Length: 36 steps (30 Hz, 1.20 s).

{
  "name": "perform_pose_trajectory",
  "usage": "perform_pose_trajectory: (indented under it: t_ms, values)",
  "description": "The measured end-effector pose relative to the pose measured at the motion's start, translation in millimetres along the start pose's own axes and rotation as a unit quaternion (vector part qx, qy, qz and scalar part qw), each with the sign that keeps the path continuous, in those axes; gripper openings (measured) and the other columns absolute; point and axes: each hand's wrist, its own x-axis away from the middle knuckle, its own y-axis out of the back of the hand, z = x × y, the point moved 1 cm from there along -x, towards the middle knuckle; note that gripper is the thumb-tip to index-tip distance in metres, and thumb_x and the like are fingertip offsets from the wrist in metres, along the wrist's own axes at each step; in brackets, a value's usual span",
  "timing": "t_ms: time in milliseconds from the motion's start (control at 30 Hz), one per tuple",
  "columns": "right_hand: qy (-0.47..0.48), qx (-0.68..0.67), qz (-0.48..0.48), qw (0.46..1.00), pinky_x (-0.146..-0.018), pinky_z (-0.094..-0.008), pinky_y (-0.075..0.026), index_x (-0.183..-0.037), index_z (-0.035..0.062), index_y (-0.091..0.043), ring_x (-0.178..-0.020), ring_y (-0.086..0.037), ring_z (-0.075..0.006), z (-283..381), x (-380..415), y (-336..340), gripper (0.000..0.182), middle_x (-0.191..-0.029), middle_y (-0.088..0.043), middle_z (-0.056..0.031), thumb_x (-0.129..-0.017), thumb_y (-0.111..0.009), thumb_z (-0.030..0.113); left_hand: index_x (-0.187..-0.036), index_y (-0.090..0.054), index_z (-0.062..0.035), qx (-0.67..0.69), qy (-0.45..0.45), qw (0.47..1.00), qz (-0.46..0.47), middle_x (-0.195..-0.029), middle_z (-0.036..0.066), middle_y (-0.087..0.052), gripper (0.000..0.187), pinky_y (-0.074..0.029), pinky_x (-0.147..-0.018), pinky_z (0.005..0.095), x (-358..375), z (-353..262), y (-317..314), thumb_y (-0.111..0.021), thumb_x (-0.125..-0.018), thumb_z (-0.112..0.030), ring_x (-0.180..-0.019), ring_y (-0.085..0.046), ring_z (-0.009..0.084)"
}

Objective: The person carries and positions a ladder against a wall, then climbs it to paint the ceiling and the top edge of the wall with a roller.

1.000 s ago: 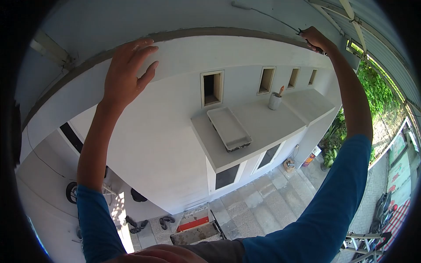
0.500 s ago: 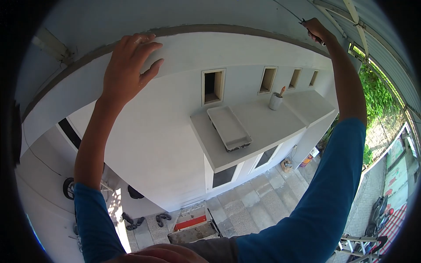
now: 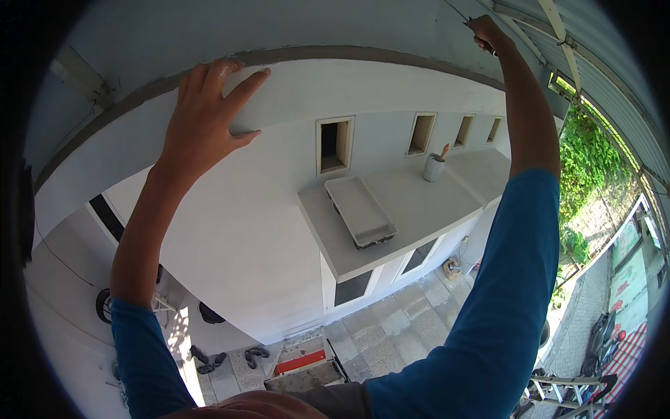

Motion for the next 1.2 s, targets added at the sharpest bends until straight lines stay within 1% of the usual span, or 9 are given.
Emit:
perform_pose_trajectory:
  t_ms: [167, 267, 333, 567, 700, 833, 1000, 1067, 1200]
  values:
    - [-0.058, -0.008, 0.006, 0.998, -0.035, -0.0341, -0.033, -0.073, 0.0044, -0.052, -0.038, -0.041, -0.0136, -23.4, 25.4, 5.7, 0.037, -0.048, -0.045, -0.0036, -0.098, -0.05, 0.031, -0.125, -0.061, -0.0183, -0.011, -0.01, 0.999, -0.033, -0.12, 0.005, -0.048, 0.078, -0.043, -0.096, 0.0403, 1.0, 1.0, -1.5, -0.092, -0.055, -0.026, -0.11, -0.048, 0.0242]
    - [-0.019, 0.015, 0.067, 0.997, -0.032, -0.0331, -0.032, -0.077, 0.0029, -0.053, -0.035, -0.041, -0.0135, -70.9, 54.6, 21.2, 0.032, -0.048, -0.045, -0.0034, -0.097, -0.051, 0.028, -0.131, -0.057, -0.0225, -0.012, 0.004, 1.0, -0.006, -0.126, 0.005, -0.048, 0.081, -0.043, -0.101, 0.042, 1.9, 0.6, -2.3, -0.091, -0.058, -0.022, -0.117, -0.047, 0.0253]
    - [0.049, 0.045, 0.194, 0.979, -0.03, -0.0325, -0.031, -0.078, 0.0021, -0.053, -0.032, -0.042, -0.0133, -99.1, 66.4, 26.9, 0.03, -0.048, -0.044, -0.0029, -0.095, -0.053, 0.027, -0.13, -0.057, -0.0224, -0.006, 0.004, 1.0, -0.008, -0.126, 0.005, -0.048, 0.081, -0.043, -0.101, 0.0419, 1.2, 0.7, -2.2, -0.091, -0.057, -0.021, -0.116, -0.047, 0.0252]
    - [0.054, 0.038, 0.152, 0.986, -0.029, -0.0329, -0.03, -0.077, 0.0018, -0.053, -0.032, -0.041, -0.0133, -96.9, 50.2, 24.6, 0.032, -0.047, -0.044, -0.0037, -0.096, -0.052, 0.027, -0.129, -0.059, -0.0226, 0.003, -0.004, 1.0, -0.017, -0.126, 0.005, -0.048, 0.08, -0.043, -0.101, 0.0413, 1.1, 0.8, -2.4, -0.091, -0.056, -0.02, -0.115, -0.048, 0.0249]
    - [-0.015, 0.035, -0.005, 0.999, -0.034, -0.0329, -0.032, -0.07, 0.0033, -0.048, -0.036, -0.039, -0.0143, -32.7, 21.9, 9.0, 0.042, -0.048, -0.043, -0.0033, -0.098, -0.05, 0.034, -0.129, -0.059, -0.0232, 0.004, -0.002, 1.0, -0.018, -0.125, 0.005, -0.049, 0.081, -0.044, -0.1, 0.0412, 0.9, 1.1, -2.3, -0.091, -0.056, -0.02, -0.116, -0.048, 0.0253]
    - [-0.018, 0.006, -0.009, 1.0, -0.036, -0.0334, -0.034, -0.068, 0.0039, -0.047, -0.039, -0.041, -0.0145, -39.0, 7.7, -8.7, 0.043, -0.048, -0.043, -0.0037, -0.098, -0.05, 0.034, -0.13, -0.058, -0.0242, -0.001, -0.003, 1.0, -0.023, -0.125, 0.005, -0.049, 0.081, -0.046, -0.099, 0.0418, 1.5, -0.2, -2.6, -0.09, -0.055, -0.019, -0.116, -0.048, 0.0258]
    - [-0.029, -0.012, 0.086, 0.996, -0.033, -0.0331, -0.033, -0.072, 0.0039, -0.048, -0.035, -0.04, -0.0131, -109.1, 46.7, 3.4, 0.036, -0.048, -0.043, -0.0035, -0.096, -0.052, 0.031, -0.129, -0.059, -0.0242, 0.002, -0.005, 1.0, -0.024, -0.125, 0.005, -0.05, 0.081, -0.046, -0.098, 0.0422, 0.4, -0.2, -1.9, -0.09, -0.055, -0.018, -0.115, -0.049, 0.0262]
    - [-0.026, 0.085, 0.118, 0.989, -0.031, -0.0324, -0.032, -0.074, 0.0041, -0.047, -0.034, -0.04, -0.0123, -116.3, 70.0, 17.7, 0.033, -0.047, -0.042, -0.0027, -0.095, -0.052, 0.028, -0.129, -0.06, -0.0241, -0.009, 0.0, 1.0, -0.026, -0.125, 0.006, -0.05, 0.08, -0.045, -0.097, 0.0428, -0.3, -1.3, -2.6, -0.09, -0.054, -0.018, -0.115, -0.049, 0.0264]
    - [-0.008, 0.1, 0.136, 0.986, -0.031, -0.0325, -0.032, -0.074, 0.0038, -0.047, -0.034, -0.04, -0.0124, -131.5, 59.0, 22.1, 0.032, -0.048, -0.043, -0.0026, -0.096, -0.051, 0.027, -0.128, -0.061, -0.0237, -0.011, 0.001, 0.999, -0.031, -0.125, 0.006, -0.05, 0.08, -0.045, -0.097, 0.0434, -0.2, -2.1, -3.0, -0.09, -0.054, -0.018, -0.115, -0.049, 0.0261]
